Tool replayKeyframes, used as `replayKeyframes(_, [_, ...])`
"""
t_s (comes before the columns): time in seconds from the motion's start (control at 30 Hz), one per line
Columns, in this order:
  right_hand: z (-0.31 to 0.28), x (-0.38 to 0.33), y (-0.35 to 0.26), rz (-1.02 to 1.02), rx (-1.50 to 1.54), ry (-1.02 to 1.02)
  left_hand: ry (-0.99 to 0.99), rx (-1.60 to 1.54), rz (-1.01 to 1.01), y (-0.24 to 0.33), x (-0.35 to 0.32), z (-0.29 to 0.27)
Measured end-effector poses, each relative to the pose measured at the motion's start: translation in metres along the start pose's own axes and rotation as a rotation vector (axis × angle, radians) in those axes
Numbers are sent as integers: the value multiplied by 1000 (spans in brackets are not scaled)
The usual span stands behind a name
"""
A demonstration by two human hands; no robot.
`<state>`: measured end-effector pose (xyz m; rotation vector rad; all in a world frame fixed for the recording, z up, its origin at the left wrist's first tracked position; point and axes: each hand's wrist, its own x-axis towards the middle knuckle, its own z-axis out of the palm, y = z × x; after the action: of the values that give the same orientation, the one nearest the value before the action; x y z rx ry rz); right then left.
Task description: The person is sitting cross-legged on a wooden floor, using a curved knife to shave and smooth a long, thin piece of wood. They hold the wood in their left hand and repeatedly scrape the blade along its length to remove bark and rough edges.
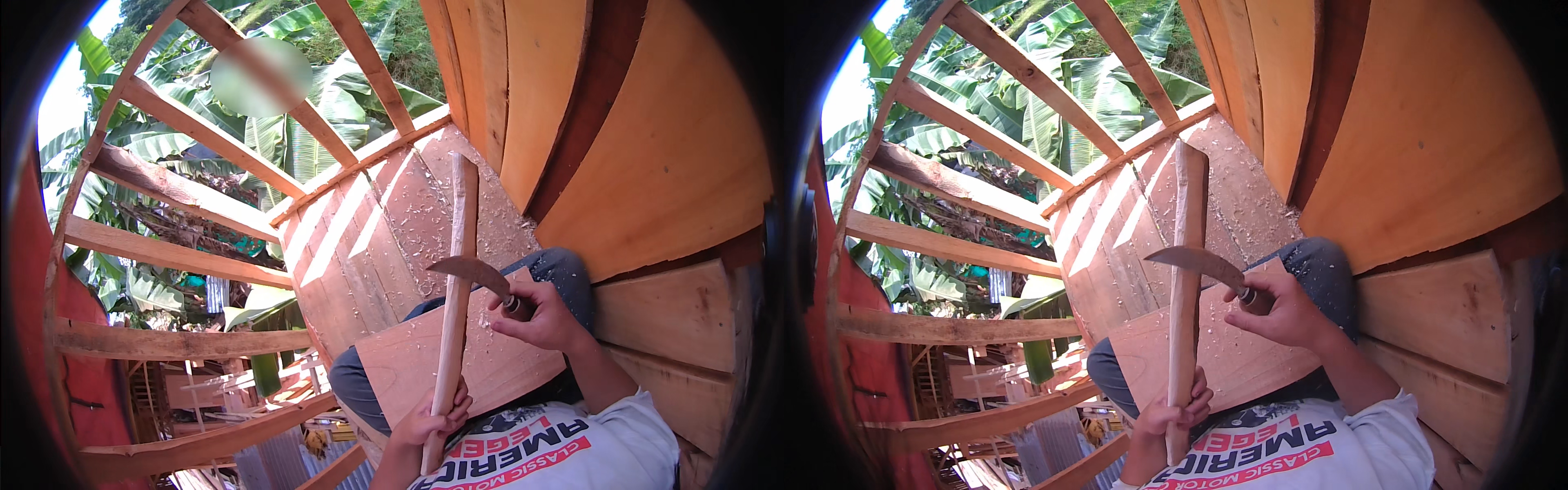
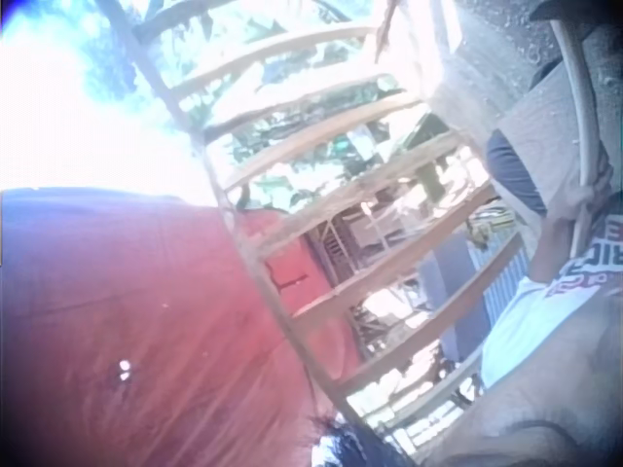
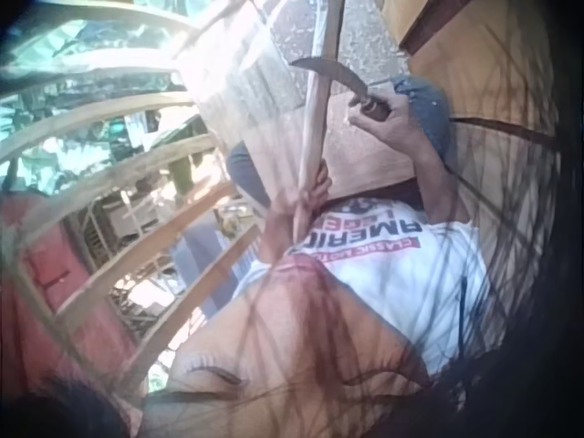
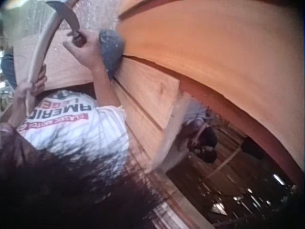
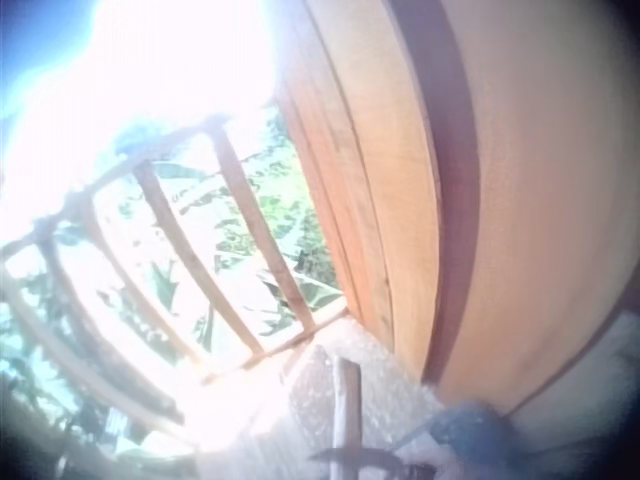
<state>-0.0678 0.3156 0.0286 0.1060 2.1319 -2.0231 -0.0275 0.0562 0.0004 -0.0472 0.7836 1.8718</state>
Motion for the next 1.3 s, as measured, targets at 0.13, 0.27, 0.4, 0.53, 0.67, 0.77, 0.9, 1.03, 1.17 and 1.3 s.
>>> replayKeyframes(0.13, [-4, -8, 14, -30, -163, 154, -25, -50, -37, 1, 0, 7])
replayKeyframes(0.27, [21, -24, 26, -233, -490, 67, -41, -162, -56, 6, 2, 11])
replayKeyframes(0.4, [28, -21, 19, -291, -582, 77, -21, -37, 26, 6, 3, 11])
replayKeyframes(0.53, [23, -11, -5, -434, -797, 91, 45, 97, 127, 6, -5, 18])
replayKeyframes(0.67, [21, -6, -28, -618, -960, 112, -6, 90, 109, 6, -19, 14])
replayKeyframes(0.77, [13, 10, -28, -736, -1038, 197, -40, 57, 94, 6, -23, 15])
replayKeyframes(0.9, [15, 15, -31, -764, -1027, 309, -79, 91, 105, 19, -15, 19])
replayKeyframes(1.03, [-2, 21, -27, -726, -939, 458, -102, 259, 35, 31, -15, 28])
replayKeyframes(1.17, [-41, 27, -38, -410, -586, 625, -202, 294, 160, 0, -21, 6])
replayKeyframes(1.3, [-29, 10, -26, -432, -467, 480, -108, 147, 6, -2, -26, 8])
